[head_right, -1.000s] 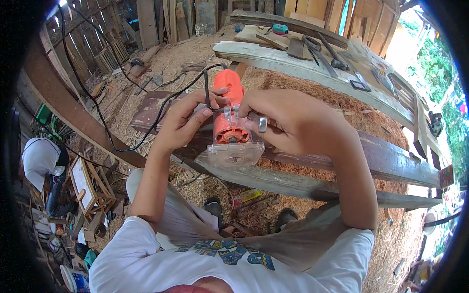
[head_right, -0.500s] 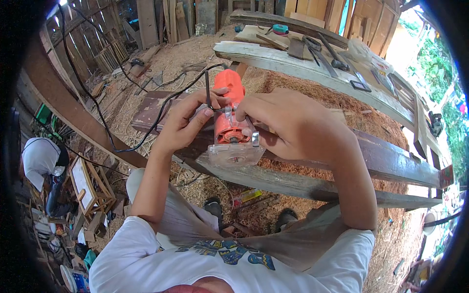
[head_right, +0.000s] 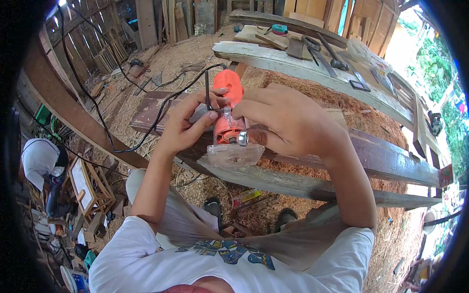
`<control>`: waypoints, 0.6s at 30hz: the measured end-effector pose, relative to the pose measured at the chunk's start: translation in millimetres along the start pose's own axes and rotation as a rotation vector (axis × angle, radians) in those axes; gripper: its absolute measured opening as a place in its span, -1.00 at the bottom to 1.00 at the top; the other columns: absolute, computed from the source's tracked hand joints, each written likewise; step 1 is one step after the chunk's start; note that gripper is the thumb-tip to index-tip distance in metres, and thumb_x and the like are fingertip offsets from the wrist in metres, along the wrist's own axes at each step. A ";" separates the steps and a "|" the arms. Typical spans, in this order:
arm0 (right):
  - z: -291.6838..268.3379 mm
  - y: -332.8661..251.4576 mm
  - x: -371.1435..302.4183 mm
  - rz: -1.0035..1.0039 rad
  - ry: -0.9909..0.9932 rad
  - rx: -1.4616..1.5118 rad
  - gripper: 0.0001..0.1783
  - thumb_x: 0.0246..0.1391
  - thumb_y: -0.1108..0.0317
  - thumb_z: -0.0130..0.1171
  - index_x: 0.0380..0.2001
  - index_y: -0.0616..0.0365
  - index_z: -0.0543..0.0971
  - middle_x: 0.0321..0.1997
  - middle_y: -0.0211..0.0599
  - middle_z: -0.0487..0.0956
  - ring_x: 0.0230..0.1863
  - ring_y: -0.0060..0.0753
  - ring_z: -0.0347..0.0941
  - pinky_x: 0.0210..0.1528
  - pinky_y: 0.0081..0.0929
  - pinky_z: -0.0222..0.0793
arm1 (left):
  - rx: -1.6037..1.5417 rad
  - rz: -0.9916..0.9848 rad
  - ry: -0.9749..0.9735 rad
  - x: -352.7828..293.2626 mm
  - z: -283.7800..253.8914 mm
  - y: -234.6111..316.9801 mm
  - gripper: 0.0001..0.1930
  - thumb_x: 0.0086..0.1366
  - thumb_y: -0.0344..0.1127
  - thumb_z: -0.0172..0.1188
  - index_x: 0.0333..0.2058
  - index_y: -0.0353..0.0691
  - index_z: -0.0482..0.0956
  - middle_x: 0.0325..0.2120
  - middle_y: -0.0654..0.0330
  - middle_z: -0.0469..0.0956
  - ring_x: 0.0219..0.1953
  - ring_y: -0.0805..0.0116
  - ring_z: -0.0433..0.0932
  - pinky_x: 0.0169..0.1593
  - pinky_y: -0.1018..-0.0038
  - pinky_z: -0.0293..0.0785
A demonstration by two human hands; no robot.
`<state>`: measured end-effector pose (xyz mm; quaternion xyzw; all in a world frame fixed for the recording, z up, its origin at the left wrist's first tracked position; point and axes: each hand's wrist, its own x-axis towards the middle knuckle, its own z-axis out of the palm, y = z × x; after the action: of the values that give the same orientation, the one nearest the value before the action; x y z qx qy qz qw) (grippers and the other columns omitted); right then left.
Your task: The person is using a wrench and a small metal rod to loosen and tighten the collet on a handheld power router while sitting at a workbench.
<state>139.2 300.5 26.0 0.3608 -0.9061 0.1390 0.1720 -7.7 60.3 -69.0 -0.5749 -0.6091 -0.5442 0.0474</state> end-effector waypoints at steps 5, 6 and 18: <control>1.7 -0.8 0.6 -0.003 0.011 -0.040 -0.62 0.08 0.31 0.28 -0.01 0.11 0.56 -0.03 -0.10 0.59 -0.08 0.15 0.49 0.02 -0.06 0.42 | 0.024 0.018 0.009 1.7 2.6 1.1 -0.77 0.42 -0.42 0.25 0.01 -0.31 0.57 -0.03 0.06 0.68 0.08 0.14 0.65 0.21 0.26 0.49; 2.6 -0.2 0.5 -0.003 0.012 -0.039 -0.62 0.08 0.31 0.28 -0.01 0.11 0.56 -0.03 -0.10 0.59 -0.08 0.15 0.49 0.02 -0.06 0.42 | 0.024 0.017 0.008 1.2 2.8 1.1 -0.77 0.42 -0.42 0.25 0.01 -0.31 0.57 -0.03 0.06 0.68 0.08 0.14 0.65 0.21 0.26 0.49; 3.1 0.0 -0.5 -0.037 0.043 -0.043 -0.65 0.12 0.31 0.27 -0.03 0.13 0.56 -0.10 -0.07 0.59 -0.06 0.19 0.50 0.03 -0.02 0.43 | -0.003 -0.034 0.038 3.8 6.7 11.3 -0.84 0.40 -0.44 0.25 -0.09 -0.33 0.59 -0.05 0.04 0.69 0.10 0.13 0.65 0.23 0.24 0.48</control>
<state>138.9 299.6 23.0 0.3706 -0.8981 0.1239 0.2018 3.3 64.7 -62.2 -0.5541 -0.6169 -0.5568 0.0490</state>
